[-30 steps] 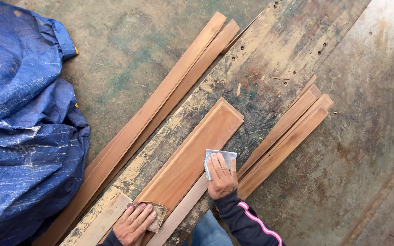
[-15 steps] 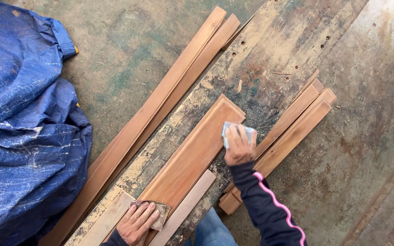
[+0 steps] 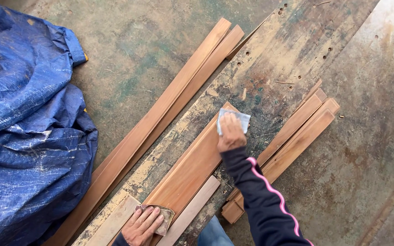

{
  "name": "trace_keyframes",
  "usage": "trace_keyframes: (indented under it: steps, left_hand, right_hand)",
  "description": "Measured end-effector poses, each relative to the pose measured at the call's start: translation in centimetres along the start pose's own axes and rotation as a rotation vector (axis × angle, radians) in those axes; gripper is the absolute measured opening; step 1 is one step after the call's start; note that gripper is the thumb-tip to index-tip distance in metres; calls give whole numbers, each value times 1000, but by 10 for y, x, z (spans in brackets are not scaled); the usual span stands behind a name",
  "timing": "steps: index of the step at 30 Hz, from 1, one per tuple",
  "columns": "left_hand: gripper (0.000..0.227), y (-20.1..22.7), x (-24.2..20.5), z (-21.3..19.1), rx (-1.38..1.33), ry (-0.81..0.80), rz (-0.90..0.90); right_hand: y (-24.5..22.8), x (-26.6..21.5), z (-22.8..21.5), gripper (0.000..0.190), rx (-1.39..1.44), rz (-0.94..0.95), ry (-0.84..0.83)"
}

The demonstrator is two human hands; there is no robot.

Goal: Sanding several long wooden planks by hand using sandpaper sheets on a workbench.

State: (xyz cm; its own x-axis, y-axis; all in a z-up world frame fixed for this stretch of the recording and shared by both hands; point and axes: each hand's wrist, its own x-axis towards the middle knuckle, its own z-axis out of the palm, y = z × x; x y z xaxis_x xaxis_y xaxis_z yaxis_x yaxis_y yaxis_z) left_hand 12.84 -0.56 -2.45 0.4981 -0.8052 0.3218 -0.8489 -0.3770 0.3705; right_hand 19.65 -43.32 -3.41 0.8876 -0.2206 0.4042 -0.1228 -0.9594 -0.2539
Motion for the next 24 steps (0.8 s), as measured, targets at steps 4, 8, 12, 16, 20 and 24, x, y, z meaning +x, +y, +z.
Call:
trace_keyframes:
  steps: [4,8,12,16,20,24]
  left_hand:
    - [38,-3,-10,6,-43,-31,0]
    - [43,0,8,-10,-79,-83,8]
    - [44,0,10,-17,-132,-98,-17]
    - [44,-8,3,-9,-81,-54,6]
    - [48,7,11,-19,-146,-131,-22]
    - [51,4,14,-23,-131,-116,-29]
  right_hand:
    - [-64,-58,-17,31,261,-169,-72]
    - [5,-11,-1,28,214,-177,-20]
    - [-37,-18,2,39,174,-46,16]
    - [-84,-48,-36,43,354,-461,-235]
    - [-4,-23,6,32,291,-149,-158]
    - [-83,-47,-8,45,276,-35,-5]
